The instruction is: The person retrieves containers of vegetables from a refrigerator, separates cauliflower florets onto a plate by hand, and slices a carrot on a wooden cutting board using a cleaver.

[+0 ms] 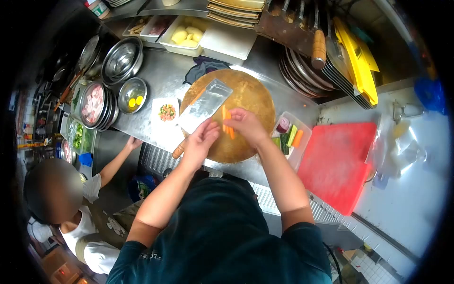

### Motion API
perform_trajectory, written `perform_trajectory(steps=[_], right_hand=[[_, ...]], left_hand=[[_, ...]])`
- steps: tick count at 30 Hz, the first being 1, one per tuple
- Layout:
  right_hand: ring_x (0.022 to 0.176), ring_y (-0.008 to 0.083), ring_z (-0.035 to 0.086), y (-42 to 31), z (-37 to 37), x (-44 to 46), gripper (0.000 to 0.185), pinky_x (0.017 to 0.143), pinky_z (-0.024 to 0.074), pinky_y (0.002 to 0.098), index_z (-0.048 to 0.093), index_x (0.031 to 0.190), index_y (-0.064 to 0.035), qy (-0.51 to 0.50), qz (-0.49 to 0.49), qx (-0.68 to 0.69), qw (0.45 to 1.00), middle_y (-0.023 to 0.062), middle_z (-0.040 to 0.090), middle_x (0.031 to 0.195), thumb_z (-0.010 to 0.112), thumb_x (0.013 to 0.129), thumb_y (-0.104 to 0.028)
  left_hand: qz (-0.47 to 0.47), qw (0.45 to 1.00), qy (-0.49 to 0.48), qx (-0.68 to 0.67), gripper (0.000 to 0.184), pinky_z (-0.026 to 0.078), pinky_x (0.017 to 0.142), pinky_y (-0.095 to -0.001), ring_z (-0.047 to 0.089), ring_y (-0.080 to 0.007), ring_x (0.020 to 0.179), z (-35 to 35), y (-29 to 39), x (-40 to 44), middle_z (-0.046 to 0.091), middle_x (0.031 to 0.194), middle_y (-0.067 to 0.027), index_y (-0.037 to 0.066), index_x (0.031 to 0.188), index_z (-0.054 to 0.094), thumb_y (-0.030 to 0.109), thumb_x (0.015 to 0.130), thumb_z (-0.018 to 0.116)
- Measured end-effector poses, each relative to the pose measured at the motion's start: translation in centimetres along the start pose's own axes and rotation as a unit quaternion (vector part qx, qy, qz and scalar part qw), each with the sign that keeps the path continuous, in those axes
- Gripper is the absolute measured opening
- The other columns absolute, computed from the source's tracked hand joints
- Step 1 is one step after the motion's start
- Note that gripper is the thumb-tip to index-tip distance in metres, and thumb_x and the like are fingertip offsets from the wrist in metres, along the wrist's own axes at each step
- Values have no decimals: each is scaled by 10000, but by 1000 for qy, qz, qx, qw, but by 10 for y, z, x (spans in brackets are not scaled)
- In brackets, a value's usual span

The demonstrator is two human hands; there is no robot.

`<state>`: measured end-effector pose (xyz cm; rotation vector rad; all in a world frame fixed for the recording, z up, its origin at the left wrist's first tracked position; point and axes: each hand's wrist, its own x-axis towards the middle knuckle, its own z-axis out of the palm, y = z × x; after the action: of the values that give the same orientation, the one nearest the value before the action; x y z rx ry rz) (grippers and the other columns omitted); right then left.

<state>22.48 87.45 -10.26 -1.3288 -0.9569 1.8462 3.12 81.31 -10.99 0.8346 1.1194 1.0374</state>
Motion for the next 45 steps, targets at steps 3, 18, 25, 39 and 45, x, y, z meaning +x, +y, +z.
perform_trajectory(steps=[3, 18, 25, 39, 45], right_hand=[[819, 87, 658, 7, 18, -8, 219, 696, 487, 215, 664, 1123, -23, -14, -54, 46, 997, 24, 721, 966, 737, 920, -62], [818, 118, 685, -2, 42, -12, 290, 670, 585, 247, 687, 1218, 53, 24, -114, -76, 990, 88, 701, 1010, 712, 974, -102], [792, 110, 676, 3, 36, -1, 301, 695, 552, 237, 678, 1255, 47, -4, -183, -146, 972, 74, 672, 1013, 705, 979, -71], [756, 98, 676, -33, 29, -18, 105, 693, 546, 248, 718, 1016, -1, -61, -147, -177, 971, 47, 736, 875, 736, 941, -72], [771, 93, 675, -42, 28, -32, 100, 706, 547, 253, 728, 1000, -6, -85, -131, -220, 963, 35, 734, 853, 742, 939, -84]], left_hand=[[-71, 996, -35, -34, 367, 549, 937, -274, 661, -134, 1047, 14, 11, 5, 689, 1163, -93, -54, 1366, 564, 38, 1016, 622], [-57, 994, 37, -87, 219, 599, 835, -283, 700, -131, 918, 10, -4, 5, 726, 1050, -89, -43, 1176, 701, 83, 1052, 572], [-77, 994, 74, -30, 203, 572, 772, -288, 701, -138, 857, 10, 13, -1, 748, 980, -66, -10, 1121, 733, 121, 1035, 604], [-63, 998, -11, -16, 300, 479, 700, -252, 564, -96, 747, 12, 26, -19, 628, 823, 3, -3, 1011, 709, 259, 1082, 583], [-114, 993, -18, -2, 207, 488, 689, -244, 586, -99, 736, 4, 34, -23, 663, 856, -7, 5, 1075, 741, 189, 1037, 653]])
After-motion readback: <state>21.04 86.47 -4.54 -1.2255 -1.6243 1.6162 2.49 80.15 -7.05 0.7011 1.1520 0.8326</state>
